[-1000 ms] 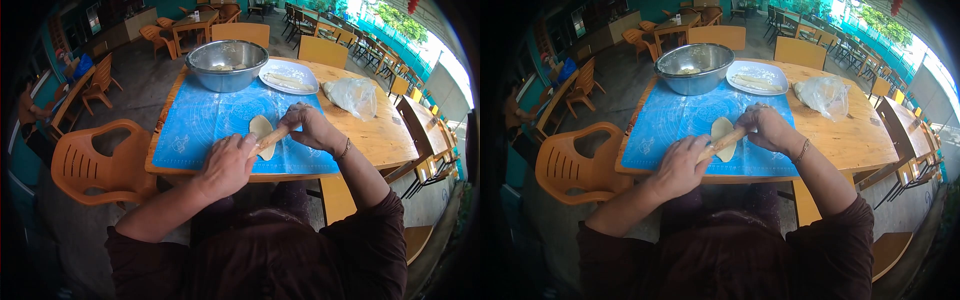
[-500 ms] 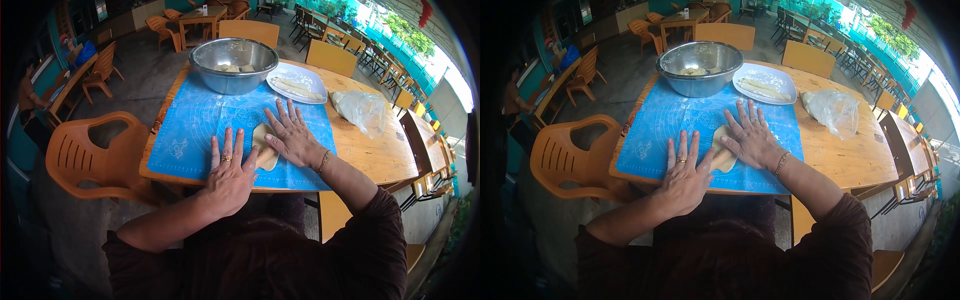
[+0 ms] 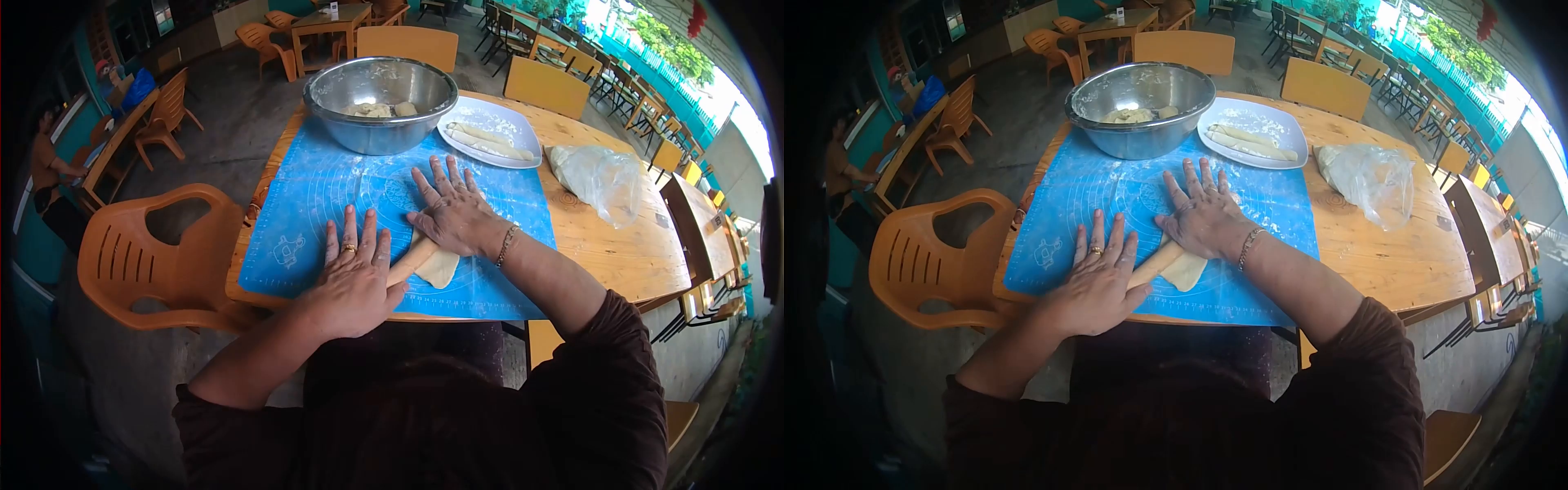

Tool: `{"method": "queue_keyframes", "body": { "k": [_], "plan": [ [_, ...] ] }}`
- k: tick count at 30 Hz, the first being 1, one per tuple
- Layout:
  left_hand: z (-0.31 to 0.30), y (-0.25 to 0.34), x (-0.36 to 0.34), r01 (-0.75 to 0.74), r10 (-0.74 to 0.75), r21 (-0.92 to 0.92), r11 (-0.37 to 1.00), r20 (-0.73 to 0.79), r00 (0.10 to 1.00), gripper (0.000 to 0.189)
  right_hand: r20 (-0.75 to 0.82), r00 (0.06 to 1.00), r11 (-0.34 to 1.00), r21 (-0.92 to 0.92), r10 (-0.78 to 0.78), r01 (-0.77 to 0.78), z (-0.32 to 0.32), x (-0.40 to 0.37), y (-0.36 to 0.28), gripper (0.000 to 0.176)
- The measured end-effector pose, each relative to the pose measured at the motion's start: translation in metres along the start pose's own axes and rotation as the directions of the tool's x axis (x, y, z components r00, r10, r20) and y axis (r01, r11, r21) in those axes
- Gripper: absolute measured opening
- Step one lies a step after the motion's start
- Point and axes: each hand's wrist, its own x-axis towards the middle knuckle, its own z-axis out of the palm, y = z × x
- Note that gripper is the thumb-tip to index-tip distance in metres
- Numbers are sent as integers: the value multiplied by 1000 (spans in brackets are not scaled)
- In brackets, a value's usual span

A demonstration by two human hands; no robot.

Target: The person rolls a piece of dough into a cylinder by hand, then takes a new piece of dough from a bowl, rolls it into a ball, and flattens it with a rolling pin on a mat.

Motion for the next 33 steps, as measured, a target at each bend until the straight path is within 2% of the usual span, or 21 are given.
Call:
{"method": "queue_keyframes", "body": {
  "k": [4,7,8,9,11,12,14,15,17,18,20,21,23,24,26,27,29,30,33],
  "plan": [
    [2,-3,2,75,-74,25,997,-21,997,83,95,993,997,-1,74,-75,-7,19,-12,82],
    [2,0,-1,132,-128,64,989,-64,990,80,91,990,993,-60,103,-98,-5,34,-20,86],
    [7,-3,-2,72,-63,52,996,-171,983,62,50,994,994,-42,102,-100,2,40,-20,89],
    [7,-2,-4,76,-63,68,995,-175,982,62,36,994,995,-35,99,-98,3,41,-21,89],
    [4,-1,-6,48,-36,49,998,-216,976,39,-137,985,982,172,106,-82,5,41,-19,89],
    [0,-1,-7,49,-35,57,997,-220,975,39,-145,984,981,175,106,-80,4,38,-16,89],
    [-16,-2,-10,48,-61,-58,997,-266,962,25,-272,961,921,382,37,73,2,30,-4,80],
    [-24,-4,-11,53,-67,-61,997,-273,960,25,-275,961,923,376,28,80,-7,20,2,80],
    [-41,-10,-9,23,-55,-131,991,-246,968,25,-197,970,825,517,-145,228,-37,-12,11,63],
    [-47,-15,-6,21,-54,-133,991,-245,968,25,-195,970,826,517,-144,226,-48,-26,14,63],
    [-59,-24,4,-189,149,-85,978,-345,927,28,-130,953,853,424,-275,304,-66,-50,21,48],
    [-64,-25,10,-193,150,-91,977,-349,925,28,-125,954,856,420,-273,301,-67,-63,24,48],
    [-75,-25,19,-280,258,-69,957,-228,939,30,-342,925,923,278,-165,268,-59,-91,21,38],
    [-78,-24,24,-280,256,-73,957,-236,937,30,-340,925,924,270,-170,269,-50,-100,15,38],
    [-79,-19,32,-308,304,-75,948,-58,951,31,-335,940,953,254,-72,164,-27,-117,5,37],
    [-75,-19,36,-310,306,-77,948,-56,950,31,-333,940,953,255,-70,161,-20,-125,-3,37],
    [-62,-20,47,-339,338,-4,941,-50,940,32,-451,891,967,243,42,77,-11,-135,-20,48],
    [-61,-19,51,-341,340,-4,940,-42,939,32,-395,918,969,242,45,56,-10,-137,-23,57],
    [-61,-14,67,-357,359,31,933,-61,931,33,-305,949,957,291,78,15,-11,-135,-32,55]
  ]
}}
